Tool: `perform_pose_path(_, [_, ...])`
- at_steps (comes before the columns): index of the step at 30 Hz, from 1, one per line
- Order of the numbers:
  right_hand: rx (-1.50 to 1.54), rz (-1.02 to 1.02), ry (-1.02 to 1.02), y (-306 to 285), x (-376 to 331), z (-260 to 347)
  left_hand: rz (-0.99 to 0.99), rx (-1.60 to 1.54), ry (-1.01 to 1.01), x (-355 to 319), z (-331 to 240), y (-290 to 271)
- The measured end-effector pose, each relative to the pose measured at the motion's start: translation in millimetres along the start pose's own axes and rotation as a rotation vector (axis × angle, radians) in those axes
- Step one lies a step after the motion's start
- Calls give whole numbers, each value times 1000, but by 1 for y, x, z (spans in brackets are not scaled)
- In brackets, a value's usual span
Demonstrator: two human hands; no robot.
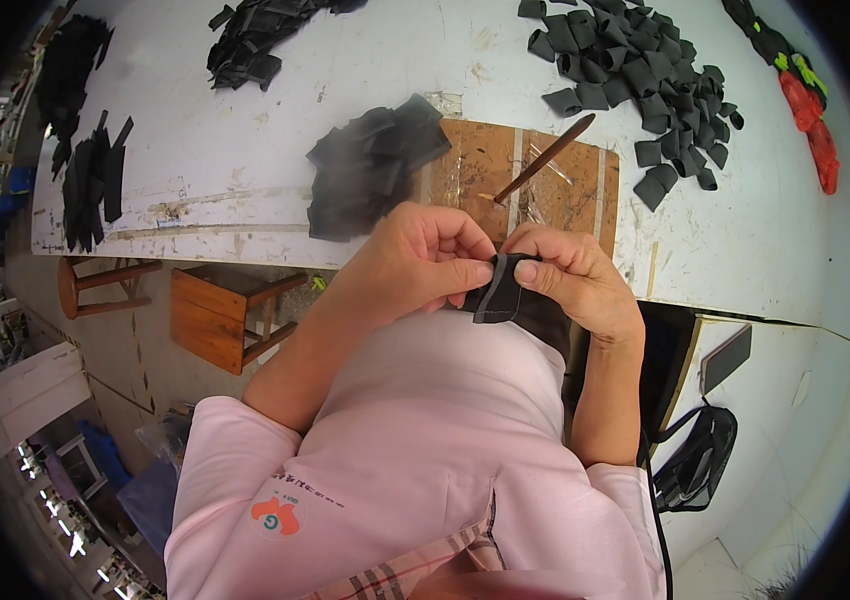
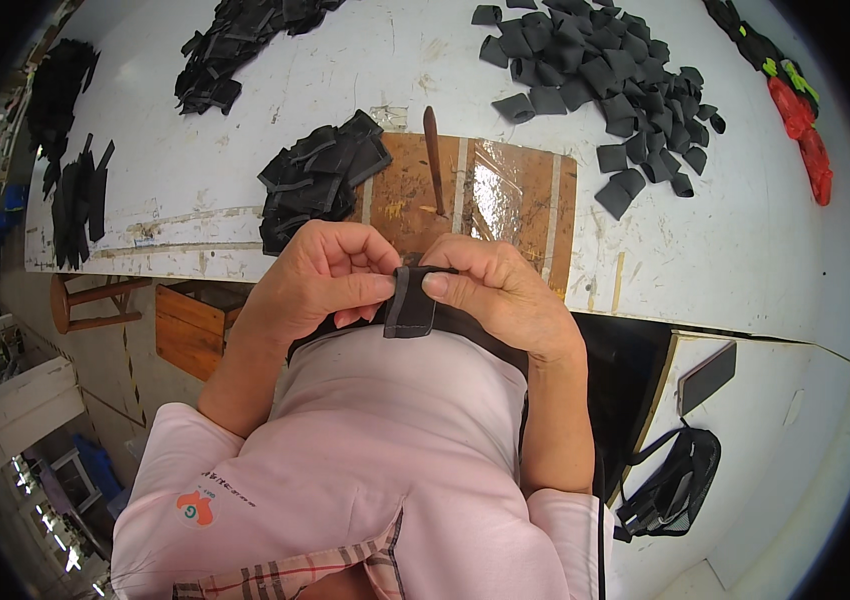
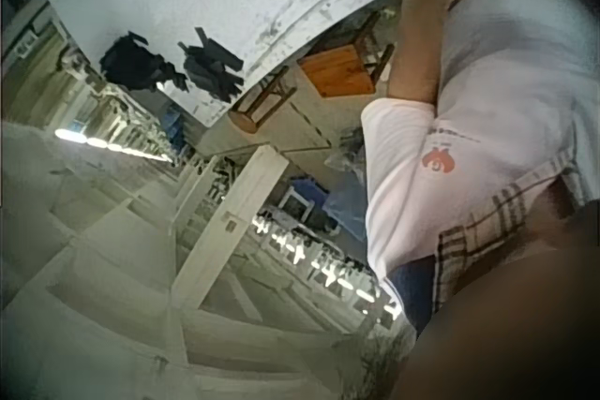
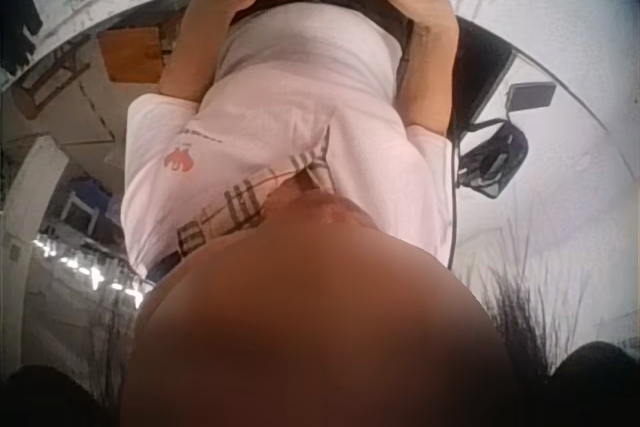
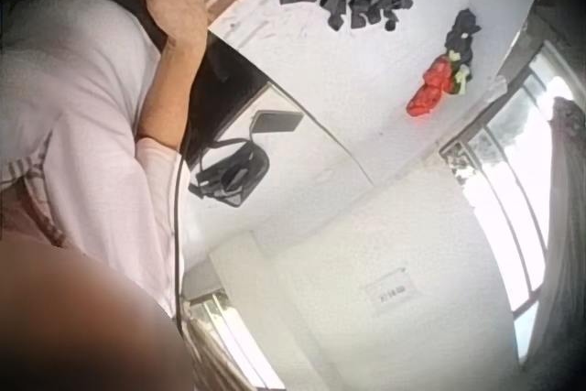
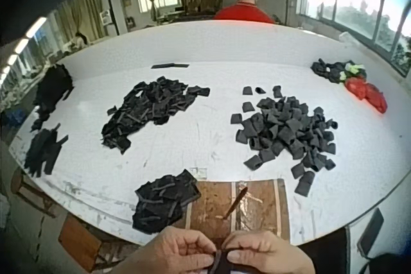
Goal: The recorder is assembling small rubber or foam components, likely for sports or recreation goods, at a workbench.
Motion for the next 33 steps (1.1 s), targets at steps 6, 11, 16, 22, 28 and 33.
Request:
perform_pose_path(6, [-892,-725,-286,21,4,12,-228,230,133,2,8,8])
perform_pose_path(11, [-609,-706,-522,35,-2,8,-522,419,542,6,6,26])
perform_pose_path(16, [-878,-731,-613,37,9,10,-848,725,936,8,9,31])
perform_pose_path(22, [-472,-700,-509,25,12,12,-255,-518,239,12,-8,15])
perform_pose_path(28, [830,-195,-229,22,12,8,-591,205,623,5,-18,31])
perform_pose_path(33, [463,-223,-165,17,6,43,-410,-209,430,11,-32,26])
Point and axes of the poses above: each hand's wrist, its own x-axis towards the middle knuckle, its own y-axis out of the palm, z = x × y, the point moved 2 cm from there along x, towards the middle knuckle, and after that the axes turned 1 degree about -y, right-handed, at the moved point
